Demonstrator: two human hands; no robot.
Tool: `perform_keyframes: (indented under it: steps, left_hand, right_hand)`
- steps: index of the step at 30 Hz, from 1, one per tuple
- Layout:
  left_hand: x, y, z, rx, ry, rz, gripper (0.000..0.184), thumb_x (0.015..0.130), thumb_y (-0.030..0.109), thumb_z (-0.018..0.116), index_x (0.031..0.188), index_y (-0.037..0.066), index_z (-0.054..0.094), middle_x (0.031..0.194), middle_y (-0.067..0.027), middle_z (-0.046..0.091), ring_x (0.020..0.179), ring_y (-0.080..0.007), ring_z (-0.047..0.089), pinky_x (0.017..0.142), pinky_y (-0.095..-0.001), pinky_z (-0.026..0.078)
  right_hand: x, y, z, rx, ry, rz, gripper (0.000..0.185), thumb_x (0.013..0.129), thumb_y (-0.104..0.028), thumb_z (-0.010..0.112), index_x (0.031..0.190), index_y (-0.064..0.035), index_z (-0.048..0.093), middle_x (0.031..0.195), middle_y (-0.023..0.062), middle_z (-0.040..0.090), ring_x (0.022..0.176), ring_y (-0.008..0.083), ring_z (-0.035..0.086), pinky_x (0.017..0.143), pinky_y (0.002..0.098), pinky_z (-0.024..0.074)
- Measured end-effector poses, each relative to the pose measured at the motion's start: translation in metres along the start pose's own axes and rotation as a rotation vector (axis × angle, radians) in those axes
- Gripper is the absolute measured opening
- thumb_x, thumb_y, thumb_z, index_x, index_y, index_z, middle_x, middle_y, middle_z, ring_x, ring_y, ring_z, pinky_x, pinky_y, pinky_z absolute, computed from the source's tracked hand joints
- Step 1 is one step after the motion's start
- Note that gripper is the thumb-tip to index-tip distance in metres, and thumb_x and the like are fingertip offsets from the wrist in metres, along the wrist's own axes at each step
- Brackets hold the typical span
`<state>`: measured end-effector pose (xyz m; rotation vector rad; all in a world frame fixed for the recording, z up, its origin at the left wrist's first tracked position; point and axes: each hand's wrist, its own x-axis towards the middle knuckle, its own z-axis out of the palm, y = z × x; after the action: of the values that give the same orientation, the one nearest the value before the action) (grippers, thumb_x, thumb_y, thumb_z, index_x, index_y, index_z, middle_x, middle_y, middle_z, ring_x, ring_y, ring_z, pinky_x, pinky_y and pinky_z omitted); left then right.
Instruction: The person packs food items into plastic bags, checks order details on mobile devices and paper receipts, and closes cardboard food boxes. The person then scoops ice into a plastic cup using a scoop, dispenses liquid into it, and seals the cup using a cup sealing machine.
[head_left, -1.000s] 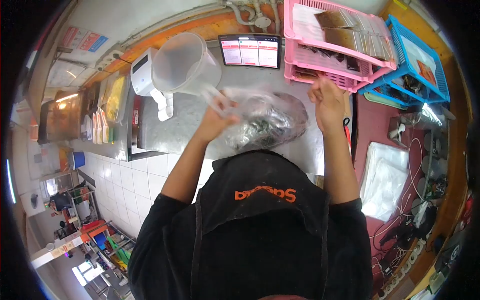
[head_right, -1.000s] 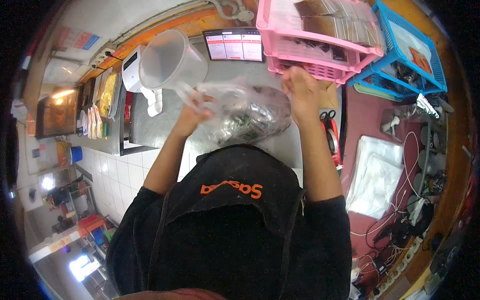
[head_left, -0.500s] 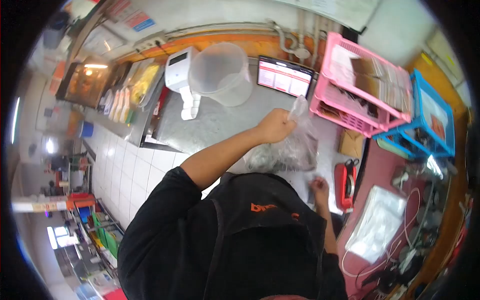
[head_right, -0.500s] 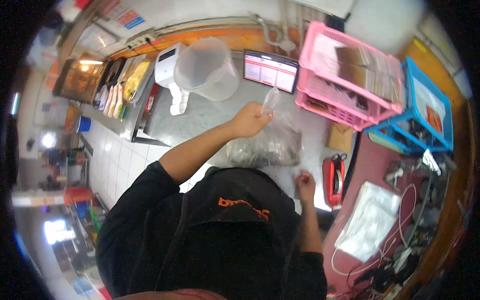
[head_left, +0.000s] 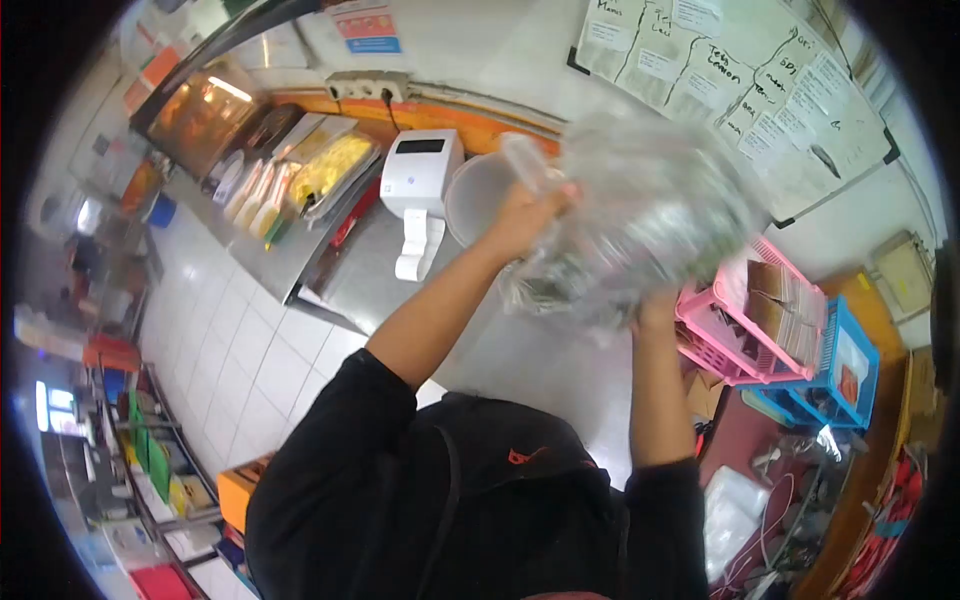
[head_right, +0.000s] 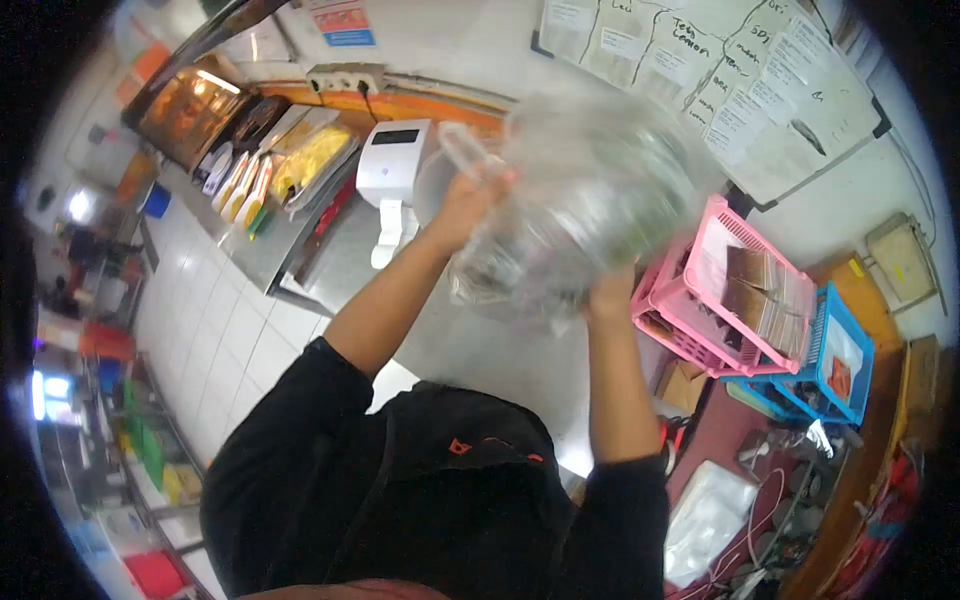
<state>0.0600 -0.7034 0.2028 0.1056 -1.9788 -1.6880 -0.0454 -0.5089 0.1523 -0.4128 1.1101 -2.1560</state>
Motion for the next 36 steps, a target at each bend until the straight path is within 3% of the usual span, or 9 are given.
perform_keyframes:
  steps: [3, 8, 14, 18, 22, 24, 28, 31, 36]
  left_hand:
    - [0.023, -0.06, -0.048, -0.177, 0.198, -0.328, 0.06, 0.085, 0.026, 0.073, 0.137, 0.005, 0.049, 0.125, -0.0091, 0.06, 0.115, -0.0214, 0.056, 0.1, -0.0351, 0.044]
    - [0.002, -0.157, -0.161, 0.851, -0.388, 0.027, 0.064, 0.081, 0.023, 0.076, 0.137, 0.007, 0.05, 0.128, -0.011, 0.059, 0.121, -0.0267, 0.053, 0.105, -0.0374, 0.04]
    - [-0.058, -0.136, -0.247, 0.665, -0.352, -0.278, 0.075, 0.07, 0.005, 0.08, 0.138, 0.005, 0.048, 0.139, -0.0111, 0.052, 0.129, -0.0246, 0.047, 0.11, -0.0374, 0.034]
    - [-0.058, -0.137, -0.283, 0.36, -0.264, -0.492, 0.062, 0.075, 0.026, 0.079, 0.126, -0.001, 0.056, 0.13, -0.0146, 0.058, 0.125, -0.023, 0.049, 0.106, -0.0375, 0.036]
    - [-0.064, -0.14, -0.267, 0.195, -0.309, -0.555, 0.076, 0.079, 0.049, 0.072, 0.128, -0.005, 0.053, 0.131, -0.0187, 0.055, 0.127, -0.0276, 0.047, 0.106, -0.0383, 0.035]
    - [-0.066, -0.125, -0.234, 1.033, -0.577, 0.018, 0.061, 0.083, 0.045, 0.071, 0.118, -0.004, 0.062, 0.119, -0.0198, 0.062, 0.119, -0.0297, 0.053, 0.101, -0.0392, 0.039]
    - [-0.058, -0.101, -0.292, 0.246, -0.106, -0.263, 0.035, 0.083, 0.032, 0.074, 0.091, -0.002, 0.072, 0.092, -0.0166, 0.069, 0.106, -0.0322, 0.059, 0.091, -0.043, 0.044]
    - [-0.026, -0.079, -0.189, 0.705, -0.074, 0.159, 0.027, 0.079, 0.023, 0.073, 0.086, -0.003, 0.068, 0.1, -0.0178, 0.069, 0.104, -0.0358, 0.062, 0.093, -0.0435, 0.046]
    - [-0.019, -0.141, -0.182, 0.729, -0.178, 0.142, 0.021, 0.084, 0.015, 0.064, 0.098, 0.0, 0.066, 0.119, -0.0207, 0.063, 0.115, -0.0389, 0.056, 0.101, -0.0437, 0.041]
  right_hand:
    - [0.069, -0.018, 0.067, -0.435, -0.185, -0.436, 0.076, 0.076, -0.022, 0.073, 0.141, -0.0009, 0.04, 0.134, 0.011, 0.05, 0.125, 0.0214, 0.046, 0.104, 0.034, 0.038]
    - [0.157, 0.042, 0.092, -1.373, -0.438, -0.394, 0.076, 0.066, -0.018, 0.075, 0.137, -0.0074, 0.049, 0.126, 0.0193, 0.054, 0.119, 0.0328, 0.052, 0.102, 0.0371, 0.0417]
    - [0.163, 0.118, 0.091, -1.391, -0.35, -0.396, 0.068, 0.064, -0.02, 0.076, 0.127, -0.0058, 0.055, 0.119, 0.0205, 0.058, 0.115, 0.0375, 0.053, 0.098, 0.0422, 0.0446]
    - [0.152, 0.1, 0.103, -1.458, -0.288, -0.107, 0.062, 0.066, -0.032, 0.079, 0.121, -0.0091, 0.06, 0.117, 0.0168, 0.061, 0.119, 0.0349, 0.052, 0.098, 0.0461, 0.0422]
    - [0.125, 0.1, 0.078, -1.754, 0.035, -0.416, 0.063, 0.062, -0.051, 0.081, 0.107, -0.01, 0.064, 0.1, 0.0166, 0.065, 0.099, 0.0318, 0.062, 0.089, 0.0464, 0.0429]
    - [0.113, 0.081, 0.074, -1.675, 0.021, -0.022, 0.057, 0.066, -0.047, 0.081, 0.106, -0.0099, 0.065, 0.092, 0.0141, 0.067, 0.096, 0.0326, 0.062, 0.088, 0.045, 0.0452]
    - [0.104, 0.073, 0.063, -1.551, 0.133, 0.125, 0.051, 0.068, -0.042, 0.081, 0.103, -0.0076, 0.065, 0.088, 0.0135, 0.066, 0.093, 0.0335, 0.063, 0.084, 0.0427, 0.0477]
    - [0.121, 0.101, 0.072, -1.362, 0.018, -0.327, 0.044, 0.071, -0.035, 0.08, 0.097, -0.0045, 0.062, 0.091, 0.0175, 0.063, 0.088, 0.0354, 0.061, 0.077, 0.0417, 0.0476]
    - [0.118, 0.068, 0.105, -1.201, -0.293, -0.203, 0.026, 0.08, -0.022, 0.067, 0.087, -0.0029, 0.051, 0.084, 0.0176, 0.059, 0.079, 0.0354, 0.058, 0.073, 0.0429, 0.0456]
